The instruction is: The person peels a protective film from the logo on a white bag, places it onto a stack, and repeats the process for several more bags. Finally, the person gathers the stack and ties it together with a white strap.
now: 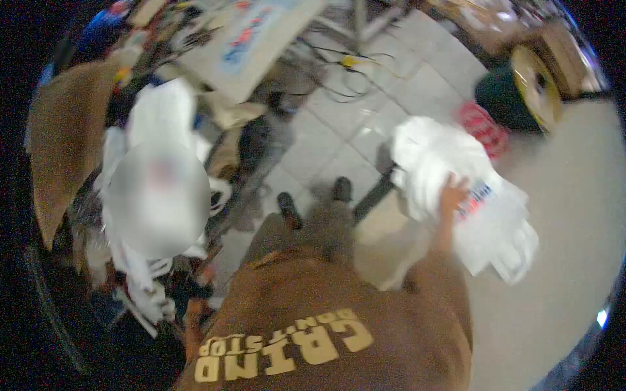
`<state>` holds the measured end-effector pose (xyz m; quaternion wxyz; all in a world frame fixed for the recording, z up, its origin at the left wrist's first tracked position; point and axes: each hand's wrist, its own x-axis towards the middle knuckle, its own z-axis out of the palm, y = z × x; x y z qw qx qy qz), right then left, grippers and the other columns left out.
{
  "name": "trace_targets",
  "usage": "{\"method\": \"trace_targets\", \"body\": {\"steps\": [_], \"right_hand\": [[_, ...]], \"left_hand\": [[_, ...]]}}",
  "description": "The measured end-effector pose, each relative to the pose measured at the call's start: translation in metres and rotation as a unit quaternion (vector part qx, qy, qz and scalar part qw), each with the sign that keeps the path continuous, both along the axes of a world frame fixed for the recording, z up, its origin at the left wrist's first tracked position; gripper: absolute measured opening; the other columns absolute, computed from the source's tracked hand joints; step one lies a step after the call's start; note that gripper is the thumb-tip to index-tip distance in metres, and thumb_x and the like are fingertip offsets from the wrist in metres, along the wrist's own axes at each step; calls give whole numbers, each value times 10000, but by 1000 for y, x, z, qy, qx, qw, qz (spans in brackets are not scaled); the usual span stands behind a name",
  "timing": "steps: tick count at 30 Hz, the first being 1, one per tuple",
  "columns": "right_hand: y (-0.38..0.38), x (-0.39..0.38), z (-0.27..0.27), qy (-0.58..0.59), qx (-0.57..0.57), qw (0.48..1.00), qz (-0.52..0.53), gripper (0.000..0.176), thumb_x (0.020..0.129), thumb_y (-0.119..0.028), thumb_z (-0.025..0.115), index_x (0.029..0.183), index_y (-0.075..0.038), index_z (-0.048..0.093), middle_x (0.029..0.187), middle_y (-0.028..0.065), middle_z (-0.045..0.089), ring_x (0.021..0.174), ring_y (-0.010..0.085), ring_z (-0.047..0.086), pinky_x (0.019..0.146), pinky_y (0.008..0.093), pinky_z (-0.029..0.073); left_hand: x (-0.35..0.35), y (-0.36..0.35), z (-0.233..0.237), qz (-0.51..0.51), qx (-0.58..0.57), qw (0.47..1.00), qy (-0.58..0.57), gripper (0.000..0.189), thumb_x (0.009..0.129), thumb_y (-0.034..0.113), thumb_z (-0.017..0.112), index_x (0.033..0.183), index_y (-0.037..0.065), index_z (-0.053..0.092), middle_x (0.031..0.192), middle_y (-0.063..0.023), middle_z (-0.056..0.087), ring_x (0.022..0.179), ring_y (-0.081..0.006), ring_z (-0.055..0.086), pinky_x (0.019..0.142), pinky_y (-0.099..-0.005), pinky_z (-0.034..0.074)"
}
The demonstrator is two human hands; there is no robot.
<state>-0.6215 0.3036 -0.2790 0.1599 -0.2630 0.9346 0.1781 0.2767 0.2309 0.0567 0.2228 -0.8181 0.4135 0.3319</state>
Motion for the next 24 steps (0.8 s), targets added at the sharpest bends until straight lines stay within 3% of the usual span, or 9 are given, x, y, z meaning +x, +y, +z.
{"method": "trace_targets", "body": {"steps": [1, 3, 4, 6, 8, 11, 14, 19, 24], "right_hand": [[13, -5, 0, 96, 12, 986, 132, 571, 1035, -455, 404, 1510, -138, 377, 1526, 261, 358, 1393, 475, 343, 1107, 613, 290], [-19, 18, 51, 166, -347, 913, -133, 603, 1007, -490, 467, 1358, -7, 545, 1363, 272, 540, 1279, 408, 498, 1074, 514, 370], [-39, 34, 83, 161, -423, 884, -114, 598, 991, -486, 510, 1285, 30, 585, 1300, 270, 575, 1226, 396, 528, 1053, 483, 391], [-76, 70, 109, 125, -556, 820, -52, 515, 971, -406, 602, 1184, 62, 630, 1167, 250, 626, 1113, 379, 569, 1004, 444, 428], [-130, 130, 128, -80, -607, 785, -90, 331, 965, -269, 643, 1120, 23, 644, 1030, 153, 653, 944, 257, 611, 877, 353, 492], [-207, 260, 180, -373, -576, 728, -10, 222, 956, -213, 658, 1040, -8, 667, 916, 57, 669, 788, 126, 589, 727, 275, 488], [-257, 397, 252, -617, -489, 614, 58, 268, 927, -210, 683, 1110, -15, 673, 933, 53, 677, 858, 110, 601, 792, 273, 505], [-288, 510, 295, -638, -499, 581, 75, 589, 870, -101, 734, 1375, -21, 441, 1051, 56, 579, 833, 109, 571, 755, 256, 510], [-299, 528, 298, -653, -536, 534, 5, 639, 855, -18, 715, 1405, -12, 390, 983, 32, 560, 814, 96, 539, 753, 244, 491]], "left_hand": [[4, -7, -15, -11, -12, 1000, -18, 391, 831, 337, 650, 940, -38, 658, 1025, -268, 658, 902, -391, 650, 821, -480, 502], [53, 3, -65, -190, -158, 967, -65, 388, 808, 335, 670, 907, -40, 659, 953, -250, 672, 877, -402, 657, 796, -486, 509], [91, 18, -102, -344, -271, 894, -94, 388, 791, 335, 687, 883, -41, 658, 883, -230, 687, 851, -410, 665, 771, -488, 517], [70, -22, -74, -125, -184, 968, -116, 348, 809, 292, 681, 826, -54, 646, 764, -185, 677, 752, -352, 675, 700, -420, 529], [-25, -90, 24, 26, -140, 990, -20, 301, 835, 249, 687, 793, -46, 644, 705, -126, 654, 693, -247, 658, 656, -344, 515], [-85, -160, 88, -22, -354, 935, 22, 234, 840, 176, 730, 814, -42, 648, 731, -75, 650, 697, -161, 620, 645, -323, 496], [-116, -228, 67, -89, -475, 849, 214, 207, 855, 155, 735, 862, -42, 670, 775, -97, 671, 737, -165, 640, 697, -309, 510], [-195, -305, 29, -358, -478, 732, 327, 396, 738, 109, 789, 1099, 13, 657, 1388, -153, 565, 1339, -362, 475, 1103, -432, 395], [-198, -325, 18, -418, -430, 715, 360, 415, 740, 137, 792, 1115, 23, 655, 1420, -139, 544, 1379, -360, 430, 1130, -444, 354]]}}
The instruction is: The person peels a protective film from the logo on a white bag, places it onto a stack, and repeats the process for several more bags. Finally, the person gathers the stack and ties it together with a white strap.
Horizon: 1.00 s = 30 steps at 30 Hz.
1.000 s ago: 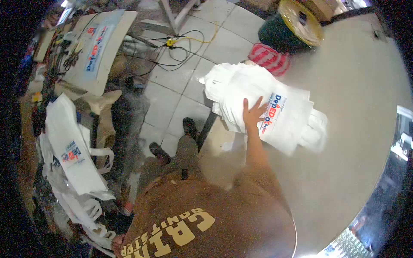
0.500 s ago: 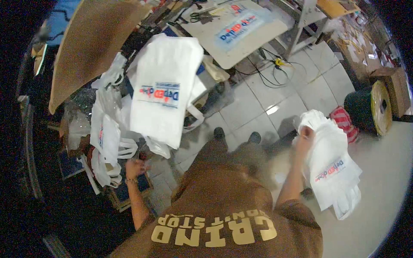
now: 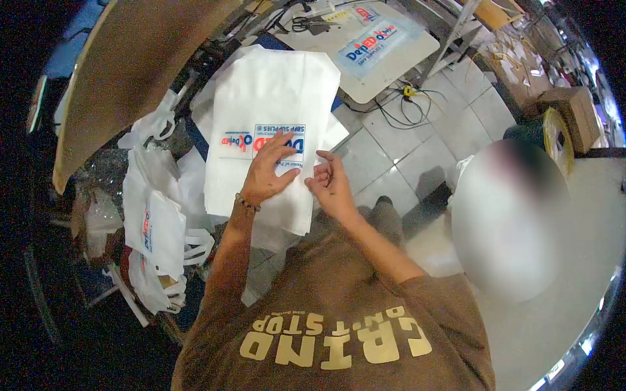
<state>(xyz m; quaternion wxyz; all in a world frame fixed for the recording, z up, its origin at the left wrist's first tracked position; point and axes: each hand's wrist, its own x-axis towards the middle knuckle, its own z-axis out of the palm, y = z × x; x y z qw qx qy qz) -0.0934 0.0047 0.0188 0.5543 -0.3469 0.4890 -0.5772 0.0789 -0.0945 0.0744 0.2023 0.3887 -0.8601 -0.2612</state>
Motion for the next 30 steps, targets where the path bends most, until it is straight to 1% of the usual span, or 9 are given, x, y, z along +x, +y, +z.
{"method": "trace_targets", "body": {"steps": [3, 5, 6, 8, 12, 15, 19, 22, 30], "right_hand": [[0, -3, 9, -47, -4, 999, 0, 635, 863, 22, 683, 1415, -32, 373, 998, 41, 583, 831, 90, 546, 750, 236, 479], [-1, -6, 10, -106, -6, 994, -8, 651, 869, 18, 646, 1436, -61, 338, 1098, 104, 622, 853, 82, 561, 751, 234, 485], [-2, -10, 2, -71, 13, 997, 10, 661, 878, 19, 642, 1444, -80, 316, 1147, 142, 653, 904, 106, 602, 779, 237, 491], [-3, -5, 5, -76, 27, 997, 5, 658, 882, 30, 634, 1444, -83, 313, 1128, 142, 665, 925, 124, 619, 796, 249, 497], [-6, -3, 8, -95, 36, 995, -13, 657, 891, 56, 621, 1445, -89, 300, 1107, 154, 684, 965, 169, 653, 814, 285, 523], [-6, -4, 13, -142, 52, 988, -14, 654, 888, 75, 612, 1440, -92, 306, 1105, 162, 688, 978, 174, 655, 822, 296, 532], [-4, -5, 12, -125, 60, 990, -11, 644, 892, 70, 609, 1438, -95, 308, 1112, 168, 688, 980, 174, 656, 833, 296, 533], [-4, -5, 10, -143, 52, 988, -19, 630, 893, 71, 607, 1431, -94, 324, 1115, 170, 688, 980, 178, 658, 838, 301, 535], [-6, -10, 15, -166, 77, 983, -3, 572, 898, 51, 623, 1396, -74, 371, 1120, 168, 692, 979, 182, 668, 852, 303, 533]], "left_hand": [[0, -2, 7, -21, 16, 999, 23, 428, 735, 123, 800, 1125, 24, 652, 1431, -137, 537, 1390, -347, 424, 1141, -450, 340], [-1, -3, 7, -26, 37, 998, 35, 443, 729, 99, 806, 1136, 24, 648, 1442, -141, 529, 1402, -338, 414, 1148, -453, 331], [-2, -5, 3, -46, 16, 999, 15, 440, 731, 109, 808, 1134, 21, 654, 1436, -140, 535, 1396, -336, 423, 1136, -450, 347], [-4, -7, 0, -70, -4, 998, -5, 437, 734, 119, 811, 1131, 19, 660, 1430, -138, 540, 1390, -333, 431, 1123, -448, 364], [-4, -7, -4, -77, -34, 996, 18, 354, 754, 130, 806, 1065, 11, 687, 1358, -136, 600, 1332, -321, 502, 1081, -438, 411], [-1, -8, -13, -89, -48, 994, 29, 320, 765, 128, 801, 1042, 8, 696, 1317, -137, 628, 1298, -311, 537, 1062, -437, 430], [-1, -10, -17, -106, -86, 990, 32, 304, 773, 124, 796, 1038, 6, 704, 1266, -137, 658, 1255, -312, 571, 1037, -441, 454], [-9, -5, 5, -95, -91, 991, 29, 226, 797, 122, 762, 992, 19, 711, 1201, -117, 683, 1197, -309, 594, 1007, -420, 469], [-6, -12, -7, -118, -71, 990, 28, 259, 788, 104, 775, 1019, -1, 722, 1194, -128, 690, 1192, -327, 601, 1013, -437, 474]]}}
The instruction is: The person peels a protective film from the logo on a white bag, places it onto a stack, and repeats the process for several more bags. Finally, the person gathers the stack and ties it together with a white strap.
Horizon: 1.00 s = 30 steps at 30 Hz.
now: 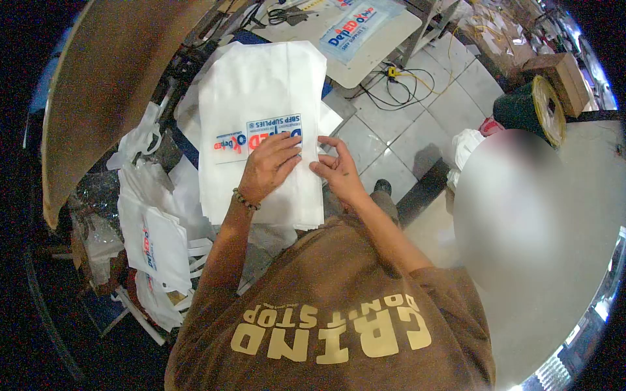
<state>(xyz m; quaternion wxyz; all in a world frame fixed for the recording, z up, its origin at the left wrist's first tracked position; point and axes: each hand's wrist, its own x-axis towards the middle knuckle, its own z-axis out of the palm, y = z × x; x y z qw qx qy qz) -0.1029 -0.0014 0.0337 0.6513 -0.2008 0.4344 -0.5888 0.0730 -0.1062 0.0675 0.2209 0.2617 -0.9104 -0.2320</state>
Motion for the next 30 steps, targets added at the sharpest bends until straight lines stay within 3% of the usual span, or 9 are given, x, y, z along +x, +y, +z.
{"method": "trace_targets", "body": {"steps": [16, 30], "right_hand": [[3, -2, -10, -49, 9, 999, 4, 548, 898, 15, 654, 1374, -74, 397, 1126, 148, 696, 991, 167, 657, 870, 299, 513], [2, -1, -8, -70, 19, 997, -1, 577, 870, -14, 704, 1367, -70, 416, 1096, 137, 700, 941, 172, 661, 842, 300, 510]], "left_hand": [[-6, 2, 18, -8, -15, 1000, -19, 244, 758, 102, 782, 972, -2, 730, 1124, -116, 709, 1119, -325, 621, 949, -422, 507], [-3, -5, 3, -25, -15, 1000, 4, 141, 791, 77, 750, 912, 6, 728, 1092, -112, 717, 1077, -300, 636, 922, -400, 514]]}}
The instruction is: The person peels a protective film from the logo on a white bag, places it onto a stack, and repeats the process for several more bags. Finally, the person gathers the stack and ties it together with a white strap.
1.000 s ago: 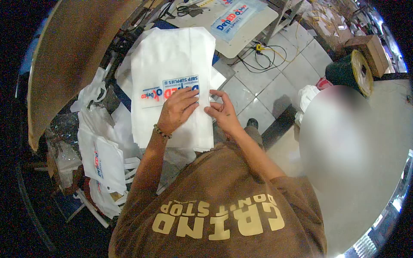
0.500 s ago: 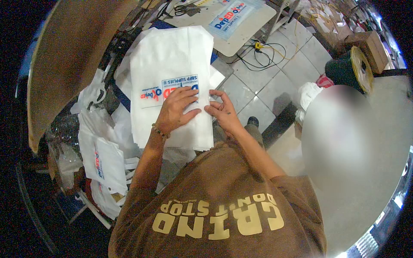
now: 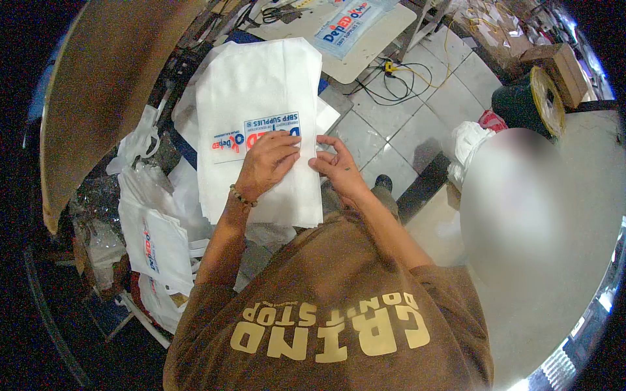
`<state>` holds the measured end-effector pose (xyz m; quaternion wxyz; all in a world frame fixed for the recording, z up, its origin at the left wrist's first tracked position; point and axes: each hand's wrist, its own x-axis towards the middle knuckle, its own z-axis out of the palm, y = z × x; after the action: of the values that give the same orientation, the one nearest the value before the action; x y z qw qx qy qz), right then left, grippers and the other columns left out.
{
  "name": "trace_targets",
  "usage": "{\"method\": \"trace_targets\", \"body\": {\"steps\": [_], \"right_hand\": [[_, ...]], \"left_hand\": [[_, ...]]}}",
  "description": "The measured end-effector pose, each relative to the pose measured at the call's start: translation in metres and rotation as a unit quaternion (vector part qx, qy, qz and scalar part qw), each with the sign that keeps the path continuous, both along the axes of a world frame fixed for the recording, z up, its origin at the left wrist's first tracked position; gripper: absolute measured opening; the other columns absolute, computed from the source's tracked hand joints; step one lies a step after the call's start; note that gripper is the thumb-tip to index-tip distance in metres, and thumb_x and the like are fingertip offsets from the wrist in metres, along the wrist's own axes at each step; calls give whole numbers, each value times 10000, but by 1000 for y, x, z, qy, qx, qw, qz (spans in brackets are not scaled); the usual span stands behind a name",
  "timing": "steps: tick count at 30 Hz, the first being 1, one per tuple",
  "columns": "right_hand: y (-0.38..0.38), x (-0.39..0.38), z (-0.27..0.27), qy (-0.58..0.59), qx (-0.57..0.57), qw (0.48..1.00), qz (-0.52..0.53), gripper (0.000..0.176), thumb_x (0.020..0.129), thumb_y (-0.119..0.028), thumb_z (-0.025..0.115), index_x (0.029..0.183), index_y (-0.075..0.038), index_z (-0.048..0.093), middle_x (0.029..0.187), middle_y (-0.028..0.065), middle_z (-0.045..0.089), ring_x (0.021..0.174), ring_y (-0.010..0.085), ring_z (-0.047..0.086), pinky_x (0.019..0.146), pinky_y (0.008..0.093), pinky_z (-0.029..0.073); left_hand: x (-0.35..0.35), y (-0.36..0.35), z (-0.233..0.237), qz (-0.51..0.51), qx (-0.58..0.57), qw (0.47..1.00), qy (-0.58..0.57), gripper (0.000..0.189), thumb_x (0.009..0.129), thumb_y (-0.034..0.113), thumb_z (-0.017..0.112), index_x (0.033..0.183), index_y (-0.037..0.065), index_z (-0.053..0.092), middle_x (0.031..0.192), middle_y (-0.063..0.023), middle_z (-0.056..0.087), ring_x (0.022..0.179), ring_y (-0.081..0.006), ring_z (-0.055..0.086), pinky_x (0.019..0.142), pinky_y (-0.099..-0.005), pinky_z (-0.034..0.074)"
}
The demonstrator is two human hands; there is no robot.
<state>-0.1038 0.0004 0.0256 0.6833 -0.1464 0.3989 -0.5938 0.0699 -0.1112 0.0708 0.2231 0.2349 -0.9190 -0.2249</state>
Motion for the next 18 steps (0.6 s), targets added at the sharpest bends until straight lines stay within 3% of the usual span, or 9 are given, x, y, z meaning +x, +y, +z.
{"method": "trace_targets", "body": {"steps": [5, 10, 13, 18], "right_hand": [[1, 4, 1, 81, -28, 996, 0, 611, 853, 34, 687, 1378, -49, 385, 1083, 140, 694, 937, 167, 661, 813, 282, 518], [3, 9, -8, 165, -53, 985, -3, 625, 844, 43, 662, 1385, -35, 362, 1071, 145, 689, 922, 162, 662, 798, 272, 518], [4, 11, -7, 179, -56, 982, -10, 632, 841, 35, 666, 1388, -36, 359, 1068, 147, 690, 915, 158, 661, 797, 268, 516], [3, 11, -4, 199, -49, 979, 1, 633, 851, 56, 638, 1401, -47, 342, 1060, 139, 688, 902, 139, 647, 782, 255, 503]], "left_hand": [[-4, -3, 6, 21, 60, 997, 35, 87, 796, 80, 736, 846, 16, 703, 994, -81, 711, 975, -293, 631, 869, -405, 499], [0, -17, 12, 79, 180, 980, -3, 110, 834, 102, 691, 846, -7, 692, 871, -104, 661, 839, -273, 609, 724, -361, 493], [4, -23, 9, 96, 194, 976, -10, 122, 834, 83, 701, 889, -26, 690, 929, -100, 663, 797, -245, 622, 708, -317, 505], [6, -30, 6, 92, 168, 981, -10, 126, 850, 97, 688, 875, -26, 687, 915, -101, 659, 804, -242, 625, 712, -321, 504]]}}
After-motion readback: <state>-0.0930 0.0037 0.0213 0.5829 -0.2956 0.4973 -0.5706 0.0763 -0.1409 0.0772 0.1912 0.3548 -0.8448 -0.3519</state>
